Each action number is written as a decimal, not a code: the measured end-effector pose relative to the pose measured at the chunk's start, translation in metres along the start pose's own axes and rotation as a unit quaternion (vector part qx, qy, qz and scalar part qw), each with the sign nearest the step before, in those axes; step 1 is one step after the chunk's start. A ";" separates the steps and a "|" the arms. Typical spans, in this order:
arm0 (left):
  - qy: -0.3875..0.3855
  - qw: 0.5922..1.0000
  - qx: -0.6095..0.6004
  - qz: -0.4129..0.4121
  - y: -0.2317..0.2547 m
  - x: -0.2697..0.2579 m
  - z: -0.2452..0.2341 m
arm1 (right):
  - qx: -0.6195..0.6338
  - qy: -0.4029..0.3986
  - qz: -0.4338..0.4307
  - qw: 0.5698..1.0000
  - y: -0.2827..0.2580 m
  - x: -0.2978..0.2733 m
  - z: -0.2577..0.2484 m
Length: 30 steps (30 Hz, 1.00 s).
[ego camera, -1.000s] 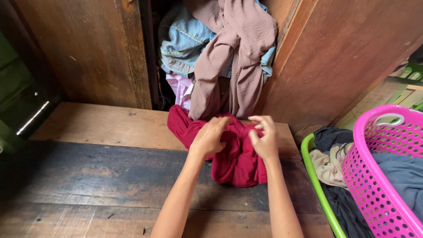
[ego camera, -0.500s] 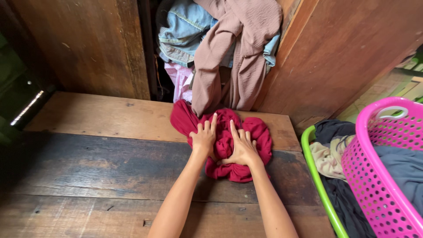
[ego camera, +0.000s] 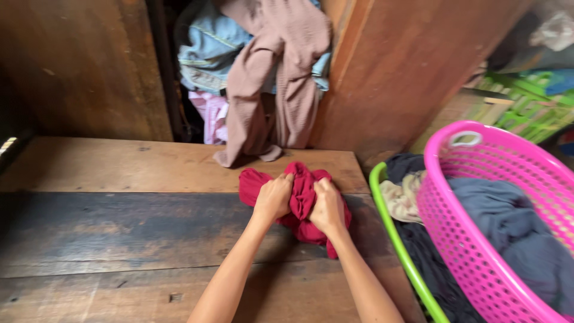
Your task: The person takes various items of clothing from a pile, folds each piece by hand, and places them into a laundry basket.
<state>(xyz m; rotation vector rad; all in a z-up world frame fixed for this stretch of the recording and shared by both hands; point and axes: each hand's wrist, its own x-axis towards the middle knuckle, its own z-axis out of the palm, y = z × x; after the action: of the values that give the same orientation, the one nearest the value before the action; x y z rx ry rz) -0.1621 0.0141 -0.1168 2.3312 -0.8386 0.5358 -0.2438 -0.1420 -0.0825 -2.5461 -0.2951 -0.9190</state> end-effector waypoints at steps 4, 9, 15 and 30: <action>0.071 0.993 -0.077 0.052 0.067 0.030 -0.021 | -0.091 0.068 -0.046 0.992 0.000 0.018 -0.073; 0.129 0.972 -0.148 0.128 0.159 0.089 -0.045 | -0.236 0.110 -0.039 0.965 0.014 0.040 -0.180; 0.140 0.937 -0.219 0.235 0.269 0.152 -0.023 | -0.356 0.158 -0.023 0.921 0.059 0.037 -0.292; -0.249 0.917 -0.014 0.311 0.422 0.149 0.168 | -0.397 -0.247 0.323 0.823 0.220 -0.113 -0.402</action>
<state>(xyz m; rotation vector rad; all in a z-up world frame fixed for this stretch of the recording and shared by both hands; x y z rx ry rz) -0.3119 -0.4231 0.0073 2.1699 -1.8420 0.1590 -0.4817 -0.5257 0.0561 -3.2196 0.9751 -0.0717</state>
